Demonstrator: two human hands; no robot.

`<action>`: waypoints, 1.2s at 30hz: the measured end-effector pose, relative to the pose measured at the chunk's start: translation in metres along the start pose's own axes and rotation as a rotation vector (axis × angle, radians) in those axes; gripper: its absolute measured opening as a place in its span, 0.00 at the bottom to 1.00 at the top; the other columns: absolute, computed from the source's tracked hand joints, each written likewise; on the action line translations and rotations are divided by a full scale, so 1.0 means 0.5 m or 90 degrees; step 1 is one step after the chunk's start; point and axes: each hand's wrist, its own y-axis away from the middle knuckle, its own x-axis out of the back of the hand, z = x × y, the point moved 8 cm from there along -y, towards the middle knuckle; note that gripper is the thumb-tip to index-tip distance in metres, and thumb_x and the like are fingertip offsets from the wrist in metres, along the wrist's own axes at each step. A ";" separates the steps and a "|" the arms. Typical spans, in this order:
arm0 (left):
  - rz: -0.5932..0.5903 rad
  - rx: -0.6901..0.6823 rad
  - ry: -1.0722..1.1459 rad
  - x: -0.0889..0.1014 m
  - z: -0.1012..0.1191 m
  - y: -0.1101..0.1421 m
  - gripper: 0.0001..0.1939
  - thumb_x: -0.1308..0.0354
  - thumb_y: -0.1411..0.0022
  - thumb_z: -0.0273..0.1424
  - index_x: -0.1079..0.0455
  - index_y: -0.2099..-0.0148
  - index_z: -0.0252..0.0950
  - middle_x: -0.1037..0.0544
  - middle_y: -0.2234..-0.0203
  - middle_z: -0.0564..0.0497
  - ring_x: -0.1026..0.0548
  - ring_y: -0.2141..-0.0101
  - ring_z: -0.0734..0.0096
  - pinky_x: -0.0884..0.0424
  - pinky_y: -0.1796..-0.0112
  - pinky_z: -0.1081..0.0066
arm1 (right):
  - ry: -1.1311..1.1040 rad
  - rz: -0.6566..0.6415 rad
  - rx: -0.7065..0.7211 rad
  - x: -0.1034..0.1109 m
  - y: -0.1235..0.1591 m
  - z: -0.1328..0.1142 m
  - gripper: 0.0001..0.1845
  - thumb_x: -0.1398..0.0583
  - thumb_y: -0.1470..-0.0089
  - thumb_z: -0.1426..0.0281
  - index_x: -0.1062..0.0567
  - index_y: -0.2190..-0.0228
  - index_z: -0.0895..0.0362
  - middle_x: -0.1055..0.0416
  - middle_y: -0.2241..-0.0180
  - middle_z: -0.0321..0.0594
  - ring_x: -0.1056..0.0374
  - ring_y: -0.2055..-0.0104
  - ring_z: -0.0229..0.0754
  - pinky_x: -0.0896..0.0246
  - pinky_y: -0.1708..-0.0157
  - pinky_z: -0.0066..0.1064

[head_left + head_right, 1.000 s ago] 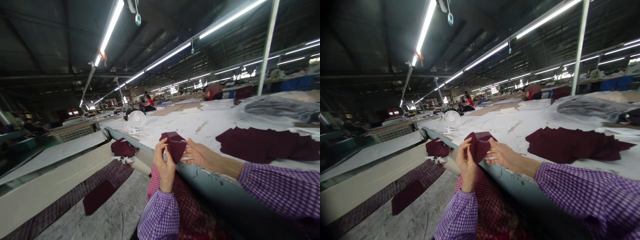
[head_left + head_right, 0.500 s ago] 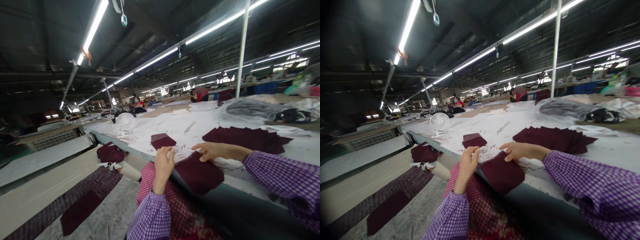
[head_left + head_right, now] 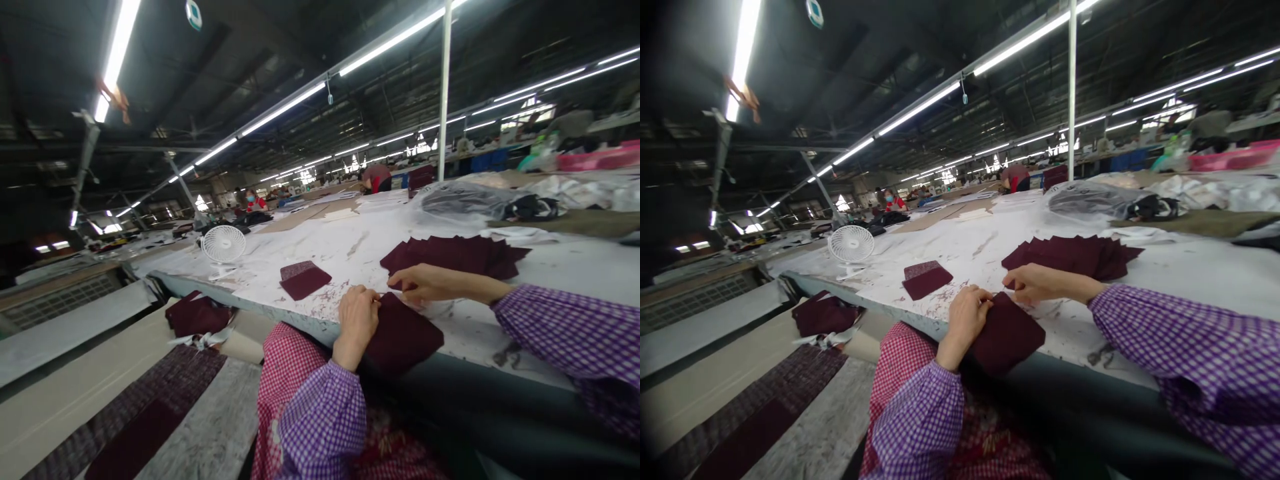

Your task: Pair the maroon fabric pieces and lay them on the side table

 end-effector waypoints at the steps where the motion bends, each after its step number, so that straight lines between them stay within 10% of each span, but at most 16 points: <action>1: -0.005 -0.014 -0.015 -0.002 0.007 0.000 0.11 0.47 0.38 0.28 0.26 0.56 0.41 0.26 0.62 0.50 0.31 0.57 0.65 0.35 0.56 0.67 | 0.060 0.029 0.033 0.012 0.003 -0.007 0.17 0.45 0.51 0.70 0.27 0.59 0.59 0.29 0.75 0.38 0.35 0.75 0.38 0.41 0.74 0.28; 7: -0.054 -0.095 -0.104 -0.013 0.042 -0.008 0.15 0.53 0.36 0.27 0.25 0.55 0.42 0.27 0.63 0.48 0.31 0.58 0.65 0.35 0.59 0.68 | 0.230 0.122 0.211 0.023 0.014 -0.057 0.13 0.48 0.47 0.74 0.23 0.66 0.60 0.26 0.66 0.44 0.32 0.64 0.41 0.39 0.62 0.31; 36: -0.020 -0.180 0.003 -0.028 0.039 -0.014 0.17 0.54 0.35 0.24 0.24 0.57 0.43 0.29 0.66 0.50 0.32 0.61 0.68 0.35 0.60 0.70 | 0.519 0.116 0.342 -0.033 0.024 -0.060 0.13 0.51 0.41 0.77 0.29 0.71 0.59 0.34 0.71 0.42 0.39 0.67 0.40 0.44 0.66 0.31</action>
